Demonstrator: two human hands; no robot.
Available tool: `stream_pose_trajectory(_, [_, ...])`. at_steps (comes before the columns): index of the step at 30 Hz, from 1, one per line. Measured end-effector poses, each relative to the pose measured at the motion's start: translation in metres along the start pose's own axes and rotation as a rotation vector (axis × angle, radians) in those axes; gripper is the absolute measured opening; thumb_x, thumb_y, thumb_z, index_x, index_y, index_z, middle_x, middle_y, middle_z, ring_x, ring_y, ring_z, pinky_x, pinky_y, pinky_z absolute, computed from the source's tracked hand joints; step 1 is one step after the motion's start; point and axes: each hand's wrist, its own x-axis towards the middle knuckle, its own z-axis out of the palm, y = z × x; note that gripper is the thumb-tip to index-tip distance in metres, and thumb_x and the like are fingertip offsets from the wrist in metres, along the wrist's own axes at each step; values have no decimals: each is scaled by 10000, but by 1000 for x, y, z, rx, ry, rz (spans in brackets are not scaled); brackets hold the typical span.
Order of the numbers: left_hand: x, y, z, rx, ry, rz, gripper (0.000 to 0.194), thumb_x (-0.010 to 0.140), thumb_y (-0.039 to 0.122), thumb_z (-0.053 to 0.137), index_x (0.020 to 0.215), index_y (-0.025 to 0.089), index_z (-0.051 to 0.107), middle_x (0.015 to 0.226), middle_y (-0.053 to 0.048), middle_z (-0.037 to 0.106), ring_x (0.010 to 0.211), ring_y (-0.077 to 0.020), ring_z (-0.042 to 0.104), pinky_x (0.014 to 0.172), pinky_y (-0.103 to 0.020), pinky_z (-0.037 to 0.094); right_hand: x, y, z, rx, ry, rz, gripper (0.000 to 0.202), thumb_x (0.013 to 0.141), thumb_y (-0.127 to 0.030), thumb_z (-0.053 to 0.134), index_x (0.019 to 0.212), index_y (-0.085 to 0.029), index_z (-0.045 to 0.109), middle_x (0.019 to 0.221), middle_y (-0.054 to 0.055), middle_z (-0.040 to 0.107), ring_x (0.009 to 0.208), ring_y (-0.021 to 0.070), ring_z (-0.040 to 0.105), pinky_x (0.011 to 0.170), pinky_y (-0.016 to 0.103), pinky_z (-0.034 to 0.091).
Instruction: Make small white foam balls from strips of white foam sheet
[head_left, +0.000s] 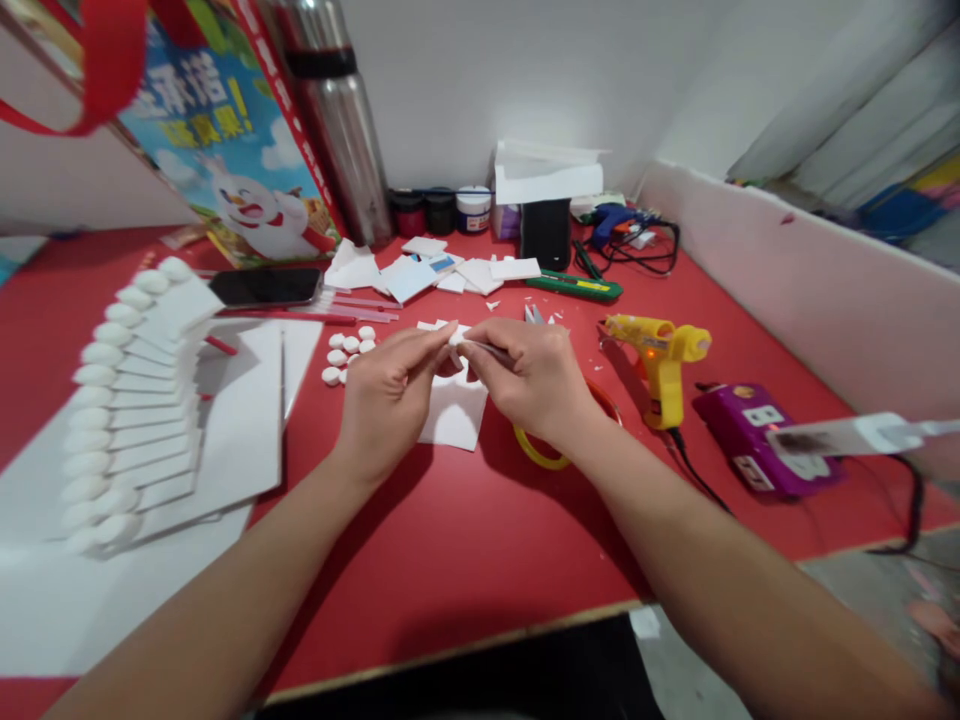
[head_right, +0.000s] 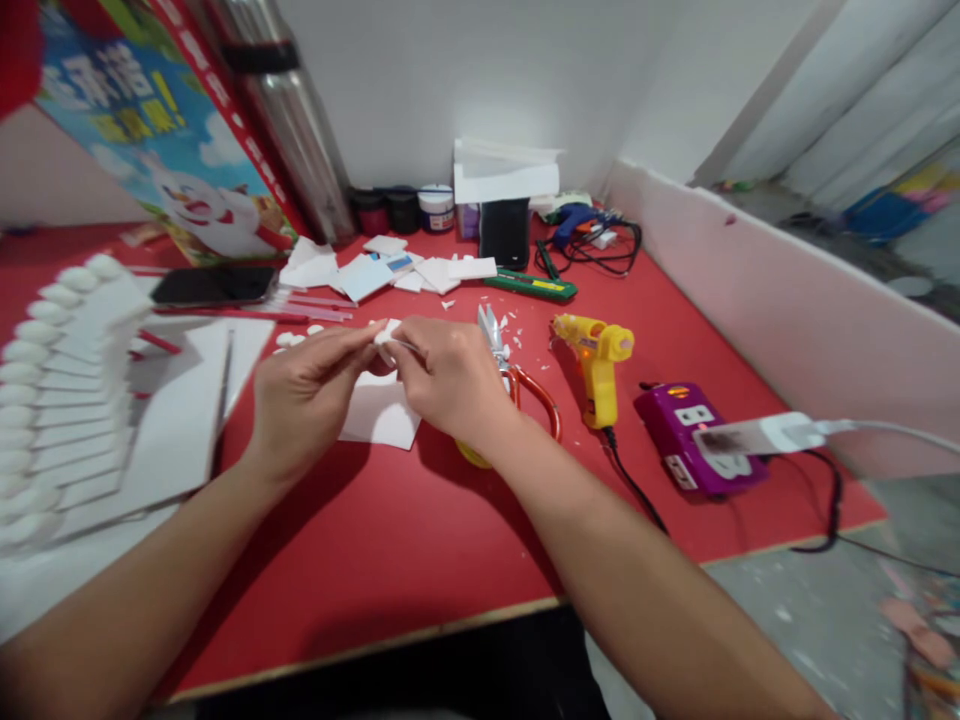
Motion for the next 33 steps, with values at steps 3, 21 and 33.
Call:
stream_pose_trajectory(3, [5,-2,-6,-296,-49,-249,173,863,291,746,999,201,803,828,-39,777,685,-165,710,702,-305,588,2,1,-6,78,-43,-48,217,952,-251,598,784,-163,704,697,13,689,626,115,582,622,254,403])
stream_pose_trajectory(21, [4,2,7,-380,-28,-401,190,881,320,709,957,151,667,826,-32,701,745,-142,660,745,-265,535,3,5,-2,-250,-120,-111,260,982,-226,504,816,-136,683,782,77,688,699,157,574,642,291,336])
stream_pose_trajectory(33, [5,-2,-1,-275,-60,-344,172,896,330,688,972,175,692,812,-31,707,735,-160,654,714,-273,514,11,3,-3,748,-237,564,492,953,-611,532,849,-160,698,771,83,711,566,157,632,533,292,516])
